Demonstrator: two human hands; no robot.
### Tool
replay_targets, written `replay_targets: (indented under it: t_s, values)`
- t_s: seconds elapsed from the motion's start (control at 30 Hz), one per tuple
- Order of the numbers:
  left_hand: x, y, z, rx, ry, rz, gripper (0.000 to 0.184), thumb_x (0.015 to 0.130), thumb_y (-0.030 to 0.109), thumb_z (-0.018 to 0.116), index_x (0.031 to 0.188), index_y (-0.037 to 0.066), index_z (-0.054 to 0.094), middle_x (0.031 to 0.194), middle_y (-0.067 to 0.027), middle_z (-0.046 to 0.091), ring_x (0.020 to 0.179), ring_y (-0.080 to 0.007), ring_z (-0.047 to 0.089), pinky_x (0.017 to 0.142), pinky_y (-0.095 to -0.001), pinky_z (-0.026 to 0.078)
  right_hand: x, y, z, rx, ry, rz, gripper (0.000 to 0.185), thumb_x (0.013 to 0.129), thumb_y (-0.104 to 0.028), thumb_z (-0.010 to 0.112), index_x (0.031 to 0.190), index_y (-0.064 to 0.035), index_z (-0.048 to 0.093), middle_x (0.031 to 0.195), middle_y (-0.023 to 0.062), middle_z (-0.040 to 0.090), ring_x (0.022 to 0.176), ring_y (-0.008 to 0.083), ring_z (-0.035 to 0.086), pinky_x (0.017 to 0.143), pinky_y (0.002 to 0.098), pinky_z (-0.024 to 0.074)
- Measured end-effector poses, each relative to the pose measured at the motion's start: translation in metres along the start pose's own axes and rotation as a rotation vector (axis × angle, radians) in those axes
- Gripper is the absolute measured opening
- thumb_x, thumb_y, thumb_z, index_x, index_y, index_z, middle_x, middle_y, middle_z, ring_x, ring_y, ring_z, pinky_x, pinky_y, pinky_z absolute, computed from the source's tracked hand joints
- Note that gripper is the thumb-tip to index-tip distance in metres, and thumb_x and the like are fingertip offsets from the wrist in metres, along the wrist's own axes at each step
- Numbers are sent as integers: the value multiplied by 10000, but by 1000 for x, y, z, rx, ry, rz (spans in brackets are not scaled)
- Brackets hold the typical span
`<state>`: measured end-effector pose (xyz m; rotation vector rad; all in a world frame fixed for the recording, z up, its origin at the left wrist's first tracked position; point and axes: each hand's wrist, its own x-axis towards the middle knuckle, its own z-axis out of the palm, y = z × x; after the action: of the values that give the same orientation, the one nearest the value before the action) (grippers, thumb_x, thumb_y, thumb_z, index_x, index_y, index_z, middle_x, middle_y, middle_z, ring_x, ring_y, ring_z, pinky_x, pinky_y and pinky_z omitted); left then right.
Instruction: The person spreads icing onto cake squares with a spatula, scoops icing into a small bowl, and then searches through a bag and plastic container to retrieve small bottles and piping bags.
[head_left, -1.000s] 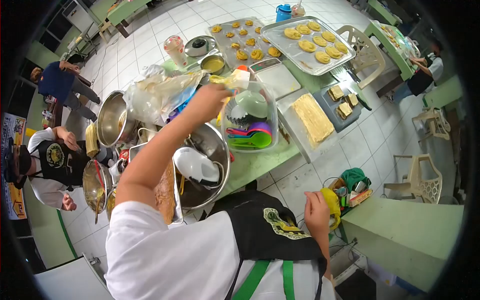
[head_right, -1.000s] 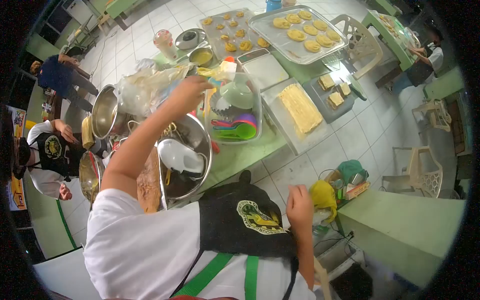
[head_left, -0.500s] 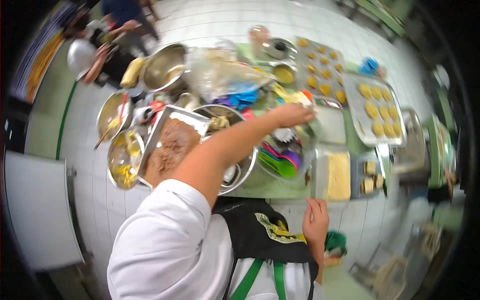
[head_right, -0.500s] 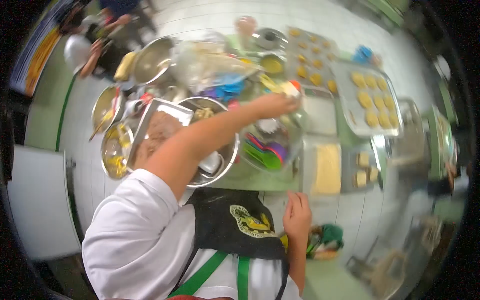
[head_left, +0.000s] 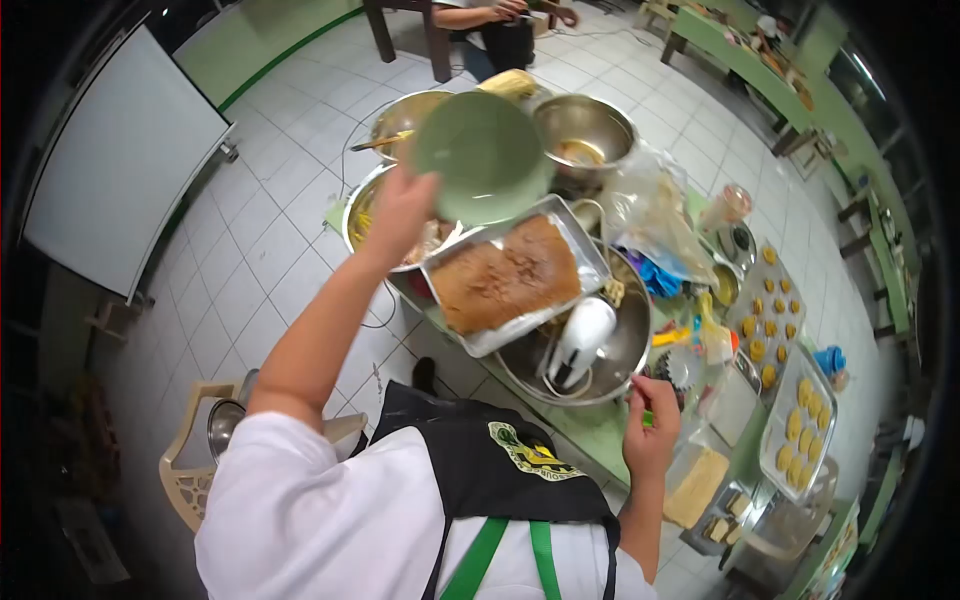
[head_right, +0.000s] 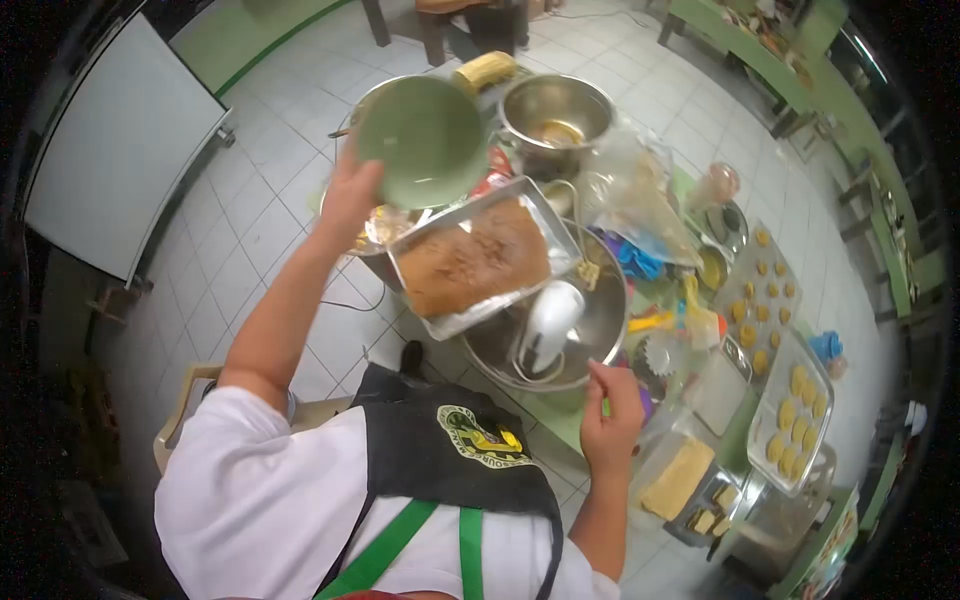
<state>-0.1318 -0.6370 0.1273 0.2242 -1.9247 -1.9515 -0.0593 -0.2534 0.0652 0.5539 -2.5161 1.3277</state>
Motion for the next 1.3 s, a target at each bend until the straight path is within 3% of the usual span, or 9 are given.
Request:
replay_targets:
  t_s: [0.23, 0.4, 0.47, 0.73, 0.93, 1.03, 1.1, 1.2, 1.3]
  values:
    - [-28, -24, -260, -46, 423, -209, 471, 872, 139, 384, 1337, 63, 389, 1088, -141, 583, 771, -207, 623, 545, -318, 493, 123, -96, 155, 105, -272, -112, 211, 864, 60, 565, 1046, 7, 656, 856, 84, 617, 785, 141, 616, 702, 250, 488]
    - [0, -57, -356, -20, 386, -390, 473, 917, 187, 382, 1372, 59, 367, 1098, -139, 593, 790, -203, 639, 534, -313, 504, 215, -135, 280, 137, -316, -176, 266, 825, 55, 545, 1063, -9, 646, 897, 141, 623, 807, 277, 627, 725, 327, 493]
    - [13, -70, -379, -46, 361, -428, 469, 945, 208, 371, 1389, 56, 358, 1113, -144, 591, 809, -216, 652, 518, -319, 520, 247, -145, 317, 30, -366, -225, 262, 841, 66, 544, 1075, -1, 641, 902, 114, 617, 834, 212, 628, 747, 291, 491]
    - [77, -106, -379, -110, 358, -456, 463, 985, 270, 390, 1393, 51, 370, 1118, -139, 586, 804, -214, 647, 558, -344, 533, 350, -115, 486, -297, -528, -308, 355, 824, 13, 532, 1150, -94, 624, 1124, 149, 575, 964, 359, 610, 819, 433, 503]
    - [108, -108, -351, -74, 241, -466, 495, 989, 278, 393, 1429, 61, 329, 1192, -139, 562, 856, -222, 655, 603, -348, 554, 390, -76, 553, -353, -771, -518, 150, 826, -91, 610, 974, -90, 584, 1012, 130, 546, 926, 355, 608, 755, 451, 506]
    - [122, -109, -344, -48, 251, -506, 488, 993, 281, 398, 1425, 63, 335, 1193, -138, 562, 871, -218, 653, 612, -339, 552, 410, -67, 541, -227, -626, -465, 93, 898, -155, 599, 966, -93, 612, 1009, 144, 581, 906, 329, 624, 743, 436, 503]
    - [135, -114, -343, -60, 243, -506, 490, 994, 279, 400, 1428, 65, 329, 1196, -138, 560, 885, -218, 652, 629, -337, 558, 428, -71, 514, 112, -407, -192, 136, 944, -171, 574, 1038, -88, 625, 994, 151, 632, 854, 272, 652, 739, 392, 512]
    - [151, -122, -338, -68, 234, -515, 483, 997, 272, 406, 1431, 75, 321, 1201, -135, 559, 918, -215, 649, 666, -335, 567, 444, -70, 466, 407, -207, -73, 235, 1002, -206, 541, 1061, 14, 602, 866, 73, 664, 790, 127, 649, 708, 259, 531]
    - [172, -138, -329, -52, 228, -527, 471, 1001, 266, 402, 1427, 84, 317, 1214, -133, 551, 939, -217, 649, 681, -342, 572, 432, -67, 434, 337, -185, 136, 233, 1007, -206, 534, 1050, 17, 583, 850, 88, 666, 762, 130, 665, 684, 250, 541]
